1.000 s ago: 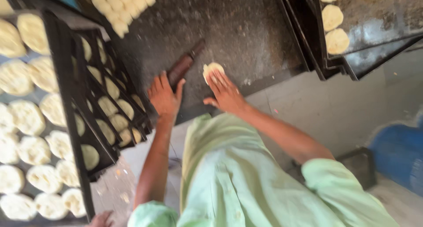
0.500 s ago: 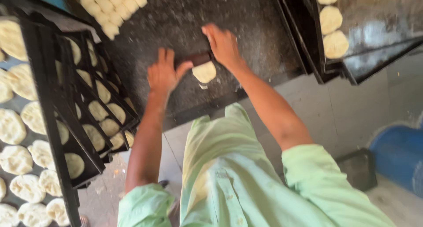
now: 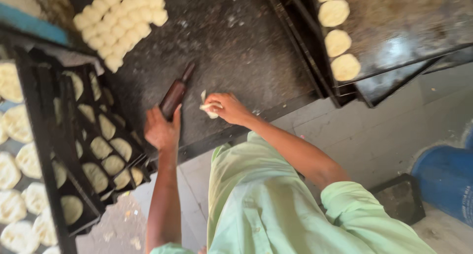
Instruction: The person rolls out small pieces of dough into flat circles using a rolling pin and places them onto a metal baking tray.
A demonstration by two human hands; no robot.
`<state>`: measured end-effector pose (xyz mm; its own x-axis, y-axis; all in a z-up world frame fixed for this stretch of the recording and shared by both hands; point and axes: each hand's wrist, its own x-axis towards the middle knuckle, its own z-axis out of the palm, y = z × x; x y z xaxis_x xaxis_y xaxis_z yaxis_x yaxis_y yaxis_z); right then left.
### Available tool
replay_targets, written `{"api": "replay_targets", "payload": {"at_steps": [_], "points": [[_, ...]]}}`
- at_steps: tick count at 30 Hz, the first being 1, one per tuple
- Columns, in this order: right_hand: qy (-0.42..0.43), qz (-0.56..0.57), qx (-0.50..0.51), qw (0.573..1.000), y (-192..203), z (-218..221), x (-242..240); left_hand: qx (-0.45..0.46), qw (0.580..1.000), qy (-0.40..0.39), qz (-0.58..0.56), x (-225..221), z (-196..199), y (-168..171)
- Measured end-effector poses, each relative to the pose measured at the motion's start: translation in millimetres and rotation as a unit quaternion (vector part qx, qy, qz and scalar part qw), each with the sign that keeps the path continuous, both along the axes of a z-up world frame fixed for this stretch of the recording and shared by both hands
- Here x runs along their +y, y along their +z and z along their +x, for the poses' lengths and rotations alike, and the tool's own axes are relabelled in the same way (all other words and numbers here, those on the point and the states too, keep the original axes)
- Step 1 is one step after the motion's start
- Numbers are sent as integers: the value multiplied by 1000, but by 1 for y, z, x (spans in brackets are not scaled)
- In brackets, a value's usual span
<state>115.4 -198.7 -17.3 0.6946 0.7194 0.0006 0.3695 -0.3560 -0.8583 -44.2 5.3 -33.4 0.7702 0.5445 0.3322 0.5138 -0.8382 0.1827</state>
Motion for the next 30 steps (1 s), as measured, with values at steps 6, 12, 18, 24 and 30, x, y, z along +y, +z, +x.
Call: {"api": "replay_targets", "payload": {"at_steps": [6, 12, 18, 24, 30], "points": [[-109, 93, 299, 943, 85, 80, -154, 42, 998, -3, 36, -16, -10, 0], [-252, 45, -274, 927, 80, 257, -245, 34, 998, -4, 52, -11, 1, -5], [-383, 345, -140, 846, 47, 336, -265, 14, 998, -2, 62, -12, 6, -8], [-135, 152, -132, 970, 67, 244, -156, 33, 998, 29, 44, -18, -3, -7], [129, 162, -169, 964, -28, 172, 87, 26, 998, 46, 21, -14, -4, -3]]}}
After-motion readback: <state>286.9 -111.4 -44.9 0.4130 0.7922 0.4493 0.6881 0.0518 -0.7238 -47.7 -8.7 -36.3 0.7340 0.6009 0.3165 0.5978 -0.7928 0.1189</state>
